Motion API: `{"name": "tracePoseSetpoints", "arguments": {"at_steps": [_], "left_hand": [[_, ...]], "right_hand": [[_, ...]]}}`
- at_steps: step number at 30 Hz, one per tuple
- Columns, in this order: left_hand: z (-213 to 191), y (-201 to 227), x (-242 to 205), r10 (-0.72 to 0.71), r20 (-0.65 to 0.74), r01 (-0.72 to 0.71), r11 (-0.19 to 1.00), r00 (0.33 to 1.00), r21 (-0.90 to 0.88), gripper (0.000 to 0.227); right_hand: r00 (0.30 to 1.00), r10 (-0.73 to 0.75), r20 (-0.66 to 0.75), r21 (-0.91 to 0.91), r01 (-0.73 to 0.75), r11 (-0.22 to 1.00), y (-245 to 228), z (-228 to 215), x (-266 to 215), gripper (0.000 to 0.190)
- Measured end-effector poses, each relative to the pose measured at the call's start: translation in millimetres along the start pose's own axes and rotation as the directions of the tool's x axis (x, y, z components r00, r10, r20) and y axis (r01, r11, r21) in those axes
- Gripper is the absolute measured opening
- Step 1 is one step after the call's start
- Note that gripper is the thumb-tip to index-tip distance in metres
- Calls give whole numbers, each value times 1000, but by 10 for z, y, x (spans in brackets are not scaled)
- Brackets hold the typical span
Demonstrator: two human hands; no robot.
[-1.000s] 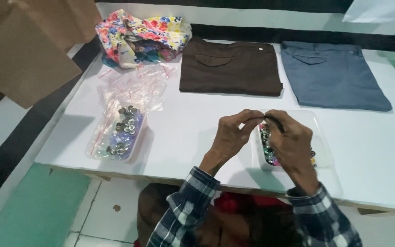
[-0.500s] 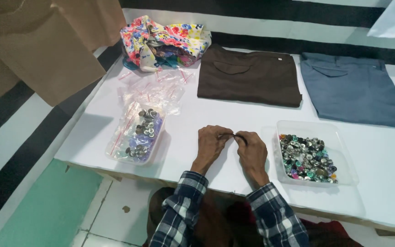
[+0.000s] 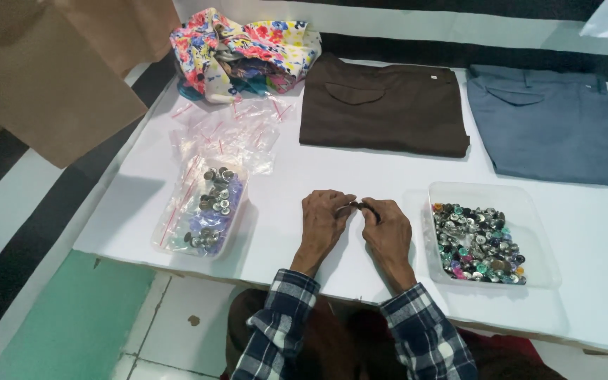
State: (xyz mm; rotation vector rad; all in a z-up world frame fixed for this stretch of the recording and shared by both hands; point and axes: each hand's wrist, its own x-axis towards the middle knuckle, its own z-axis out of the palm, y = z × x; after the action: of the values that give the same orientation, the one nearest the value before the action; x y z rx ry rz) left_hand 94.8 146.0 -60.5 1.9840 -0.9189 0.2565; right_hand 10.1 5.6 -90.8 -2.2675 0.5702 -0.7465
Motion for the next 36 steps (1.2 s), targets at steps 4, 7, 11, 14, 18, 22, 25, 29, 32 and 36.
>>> {"name": "tracePoseSetpoints", "arguments": {"at_steps": [4, 7, 11, 14, 18, 22, 25, 29, 32, 36], "left_hand": [[116, -158, -31, -17, 25, 17, 1000, 1000, 0, 19], [188, -222, -76, -61, 32, 62, 998, 998, -34, 24], [300, -356, -71, -16, 28, 18, 998, 999, -66, 32], [177, -151, -76, 35, -38, -40, 991, 999, -131, 41], [37, 135, -115, -30, -162, -14, 964, 986, -265, 37], [40, 679, -7, 22, -159, -68, 955, 987, -289, 20], [252, 1065, 185, 232, -95, -247, 948, 968, -202, 15], [629, 1469, 354, 318, 306, -262, 942, 897, -210, 12], [996, 1479, 435, 280, 509, -262, 959, 814, -108, 15], [1502, 1167, 364, 249, 585, -401, 905, 772, 144, 16]], "right_hand": [[1000, -29, 11, -45, 30, 999, 143, 91, 22, 26], [998, -60, -5, -16, 60, 998, 118, 82, -5, 28], [992, -115, -55, -17, 115, 993, -50, 7, -95, 36], [964, -246, -103, -46, 243, 969, -294, -199, -283, 35], [862, -440, -251, -152, 413, 898, -615, -890, -558, 25], [907, -418, -42, -432, 361, 826, -162, -1932, -343, 21], [934, 114, 339, -646, 143, 750, -318, -2490, -9, 29], [777, 323, 540, -708, 212, 674, -149, -2465, 135, 23], [774, 289, 563, -701, 263, 663, 490, -2210, 257, 20], [783, 214, 585, -600, 240, 763, 306, -2236, 307, 21]]}}
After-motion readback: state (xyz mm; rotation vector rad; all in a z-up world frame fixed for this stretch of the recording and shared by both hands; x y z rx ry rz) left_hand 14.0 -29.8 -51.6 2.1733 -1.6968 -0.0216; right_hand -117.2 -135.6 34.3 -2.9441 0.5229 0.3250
